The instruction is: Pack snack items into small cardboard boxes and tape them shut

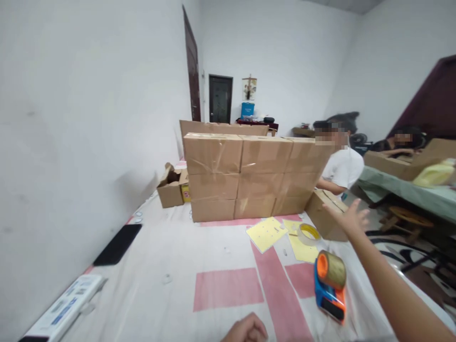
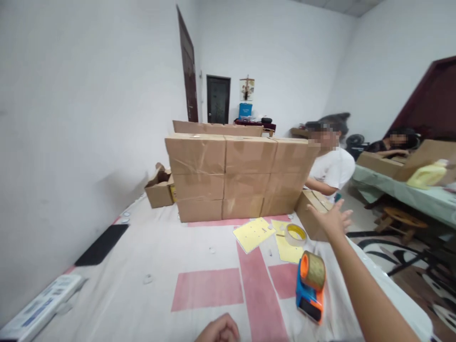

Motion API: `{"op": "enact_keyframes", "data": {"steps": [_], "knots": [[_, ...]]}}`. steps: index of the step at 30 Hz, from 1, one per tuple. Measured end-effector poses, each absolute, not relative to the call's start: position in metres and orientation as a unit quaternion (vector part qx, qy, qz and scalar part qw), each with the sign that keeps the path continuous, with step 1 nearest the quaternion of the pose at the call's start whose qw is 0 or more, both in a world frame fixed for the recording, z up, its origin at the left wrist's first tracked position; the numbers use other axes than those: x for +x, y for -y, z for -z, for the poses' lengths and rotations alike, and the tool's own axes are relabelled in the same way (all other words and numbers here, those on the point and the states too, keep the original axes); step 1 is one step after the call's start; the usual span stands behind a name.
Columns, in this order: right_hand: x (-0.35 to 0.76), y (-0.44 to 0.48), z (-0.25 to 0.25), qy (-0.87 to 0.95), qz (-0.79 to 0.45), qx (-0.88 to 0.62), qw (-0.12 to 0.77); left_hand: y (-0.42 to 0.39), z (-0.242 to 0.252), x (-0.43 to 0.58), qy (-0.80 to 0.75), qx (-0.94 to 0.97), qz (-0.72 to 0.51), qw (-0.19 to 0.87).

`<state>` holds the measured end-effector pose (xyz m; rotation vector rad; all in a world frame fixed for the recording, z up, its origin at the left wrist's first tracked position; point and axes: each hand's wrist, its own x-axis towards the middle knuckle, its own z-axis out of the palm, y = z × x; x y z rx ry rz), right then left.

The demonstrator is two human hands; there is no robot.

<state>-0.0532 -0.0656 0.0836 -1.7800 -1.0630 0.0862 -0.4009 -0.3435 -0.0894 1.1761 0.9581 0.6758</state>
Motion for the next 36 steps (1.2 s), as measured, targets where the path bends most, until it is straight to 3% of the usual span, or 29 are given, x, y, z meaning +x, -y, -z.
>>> {"op": "enact_keyframes", "data": {"steps": [4,7,10,13,18,26,33,36], "knots": [[-0.203,0.088,-0.103,0.69,-0.029,-0.569,0.447,0.322,0.028,-0.455,-0.414,0.589,-0.439,0.537],[-0.332,0.111,-0.099,0.82,-0.099,-0.415,0.381,0.278,-0.011,-0.535,-0.578,0.546,-0.54,0.276],[-0.448,0.125,-0.081,0.865,-0.221,-0.354,0.28,0.217,-0.023,-0.624,-0.672,0.448,-0.571,0.148],[-0.542,0.121,-0.053,0.839,-0.298,-0.383,0.248,0.157,-0.013,-0.689,-0.754,0.342,-0.558,0.046],[-0.639,0.082,-0.018,0.781,-0.313,-0.473,0.264,0.09,0.024,-0.719,-0.806,0.309,-0.503,-0.025],[-0.683,0.041,0.02,0.757,-0.249,-0.517,0.314,0.043,0.073,-0.744,-0.852,0.29,-0.426,-0.089],[-0.698,0.032,0.033,0.737,-0.2,-0.476,0.436,0.041,0.076,-0.753,-0.826,0.222,-0.504,-0.124],[-0.703,0.026,0.012,0.751,-0.142,-0.516,0.386,0.04,0.079,-0.754,-0.819,0.201,-0.518,-0.143]]}}
